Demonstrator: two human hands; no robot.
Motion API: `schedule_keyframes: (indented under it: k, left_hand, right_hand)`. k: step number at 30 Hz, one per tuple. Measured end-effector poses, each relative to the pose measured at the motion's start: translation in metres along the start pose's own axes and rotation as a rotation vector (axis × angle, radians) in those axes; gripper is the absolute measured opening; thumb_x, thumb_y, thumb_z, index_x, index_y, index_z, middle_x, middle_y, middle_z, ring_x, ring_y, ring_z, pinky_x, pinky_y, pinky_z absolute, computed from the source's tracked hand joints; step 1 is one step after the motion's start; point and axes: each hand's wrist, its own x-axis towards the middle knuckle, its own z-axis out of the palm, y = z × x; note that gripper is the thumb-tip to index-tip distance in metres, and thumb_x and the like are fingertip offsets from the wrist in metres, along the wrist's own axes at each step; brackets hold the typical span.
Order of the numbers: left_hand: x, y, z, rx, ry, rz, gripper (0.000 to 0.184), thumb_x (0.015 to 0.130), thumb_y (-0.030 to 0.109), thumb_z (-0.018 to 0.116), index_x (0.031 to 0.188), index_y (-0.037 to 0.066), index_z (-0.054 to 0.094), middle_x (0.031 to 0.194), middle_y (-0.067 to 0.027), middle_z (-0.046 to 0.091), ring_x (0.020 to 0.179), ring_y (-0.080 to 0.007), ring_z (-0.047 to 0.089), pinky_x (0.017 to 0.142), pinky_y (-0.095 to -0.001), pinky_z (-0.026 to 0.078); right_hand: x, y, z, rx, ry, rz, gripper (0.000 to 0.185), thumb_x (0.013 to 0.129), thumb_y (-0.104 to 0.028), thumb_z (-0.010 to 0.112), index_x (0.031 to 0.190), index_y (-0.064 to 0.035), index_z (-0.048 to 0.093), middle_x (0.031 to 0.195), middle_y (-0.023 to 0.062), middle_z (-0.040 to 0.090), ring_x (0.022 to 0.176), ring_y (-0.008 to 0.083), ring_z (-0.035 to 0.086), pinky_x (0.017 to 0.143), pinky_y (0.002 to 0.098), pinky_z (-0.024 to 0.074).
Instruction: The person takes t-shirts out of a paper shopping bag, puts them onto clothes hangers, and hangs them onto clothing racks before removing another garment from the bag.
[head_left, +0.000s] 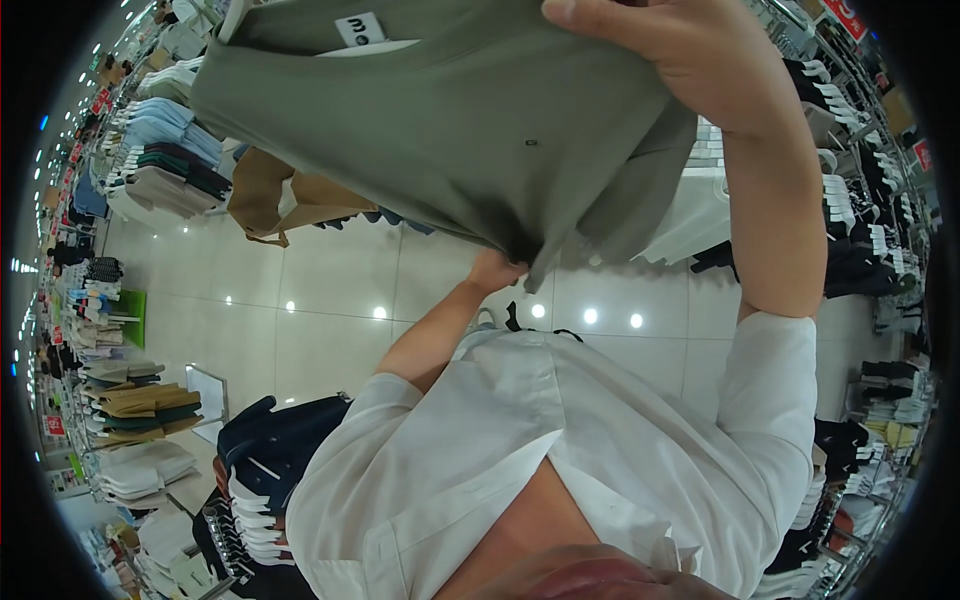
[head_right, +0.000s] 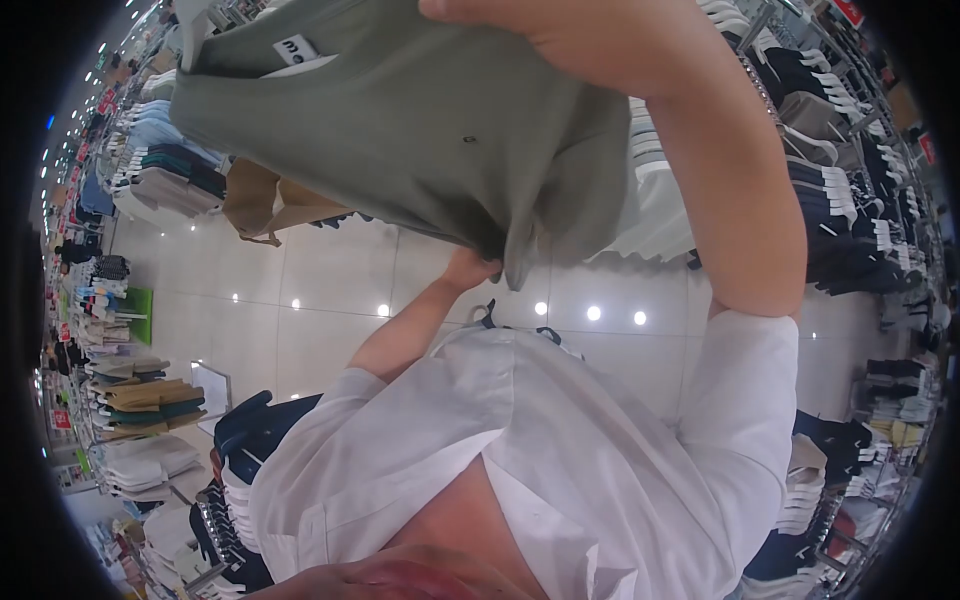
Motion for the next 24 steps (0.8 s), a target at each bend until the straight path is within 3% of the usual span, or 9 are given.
schedule_keyframes:
  k: [1,5,6,9,14,15,18,21,24]
  left_hand:
    - [-0.004,0.008,0.004,0.010,-0.042,0.102,0.046,0.086,0.022,0.079,0.126,0.002,0.067,0.116,-0.0158,0.072,0.111,-0.0237,0.069,0.094,-0.0381,0.054]
    - [0.007,-0.024,0.038,-0.457,-0.159,0.088,0.057,0.102,0.038,0.068,0.142,0.002,0.053,0.127,-0.0066,0.063,0.113,-0.0178,0.058,0.098,-0.0370,0.049]
    - [0.005,-0.020,0.041,-0.556,-0.159,0.057,0.062,0.100,0.039,0.071,0.145,0.000,0.051,0.133,-0.0099,0.062,0.121,-0.0204,0.056,0.103,-0.0375,0.047]
    - [-0.004,-0.007,0.044,-0.692,-0.226,-0.023,0.077,0.094,0.039,0.078,0.150,-0.002,0.047,0.146,-0.0167,0.057,0.137,-0.0261,0.050,0.114,-0.0382,0.041]
    - [-0.035,0.045,0.036,-0.270,-0.360,0.186,0.090,0.082,0.038,0.090,0.152,0.001,0.046,0.151,-0.0161,0.053,0.141,-0.0284,0.047,0.117,-0.0382,0.039]
    - [-0.036,0.047,0.039,-0.316,-0.362,0.146,0.098,0.075,0.042,0.094,0.151,0.002,0.048,0.152,-0.0161,0.052,0.141,-0.0296,0.048,0.116,-0.0383,0.040]
    - [-0.041,0.033,0.042,-0.071,-0.240,-0.077,0.076,0.080,0.038,0.089,0.141,0.003,0.059,0.141,-0.0196,0.062,0.129,-0.0321,0.060,0.107,-0.0393,0.049]
    - [-0.044,0.003,0.038,0.028,0.016,0.159,0.050,0.087,0.034,0.081,0.127,0.005,0.069,0.119,-0.0231,0.072,0.107,-0.0393,0.069,0.092,-0.0437,0.056]
    - [-0.046,-0.017,0.027,0.134,0.202,0.225,0.034,0.091,0.028,0.074,0.117,0.006,0.073,0.102,-0.0244,0.073,0.095,-0.0448,0.069,0.082,-0.0496,0.057]
  right_hand:
    - [0.000,-0.005,0.005,-0.017,0.004,0.023,0.025,0.099,-0.011,0.072,0.117,0.0062,0.068,0.099,0.0055,0.074,0.086,0.0086,0.063,0.075,0.0250,0.0501]
    - [-0.004,-0.021,0.017,-0.135,0.016,-0.017,0.025,0.099,-0.011,0.071,0.117,0.0057,0.069,0.096,0.0054,0.074,0.083,0.0094,0.063,0.073,0.0264,0.0503]
    - [-0.007,-0.013,0.017,-0.161,0.015,-0.103,0.025,0.099,-0.011,0.070,0.117,0.0058,0.068,0.095,0.0054,0.074,0.082,0.0096,0.063,0.073,0.0267,0.0504]
    - [0.001,-0.018,0.017,-0.197,0.023,-0.016,0.023,0.099,-0.011,0.070,0.116,0.0049,0.069,0.095,0.0060,0.074,0.081,0.0101,0.064,0.071,0.0274,0.0507]
    - [0.030,0.025,-0.008,-0.047,0.027,-0.001,0.021,0.098,-0.009,0.071,0.113,0.0045,0.070,0.096,0.0066,0.074,0.081,0.0109,0.065,0.071,0.0270,0.0510]
    - [0.044,0.044,-0.012,-0.001,0.047,-0.014,0.020,0.098,-0.009,0.071,0.113,0.0046,0.070,0.096,0.0065,0.074,0.082,0.0110,0.065,0.071,0.0267,0.0511]
    - [0.054,0.064,-0.028,-0.026,0.134,-0.012,0.023,0.098,-0.009,0.072,0.115,0.0061,0.069,0.096,0.0064,0.074,0.084,0.0109,0.066,0.073,0.0261,0.0524]
    - [0.055,0.081,-0.041,-0.027,0.195,-0.030,0.025,0.098,-0.010,0.073,0.116,0.0061,0.069,0.097,0.0056,0.073,0.084,0.0102,0.066,0.074,0.0261,0.0523]
    - [0.046,0.080,-0.044,-0.085,0.225,-0.013,0.023,0.098,-0.010,0.072,0.115,0.0055,0.069,0.095,0.0042,0.073,0.082,0.0095,0.065,0.073,0.0257,0.0519]
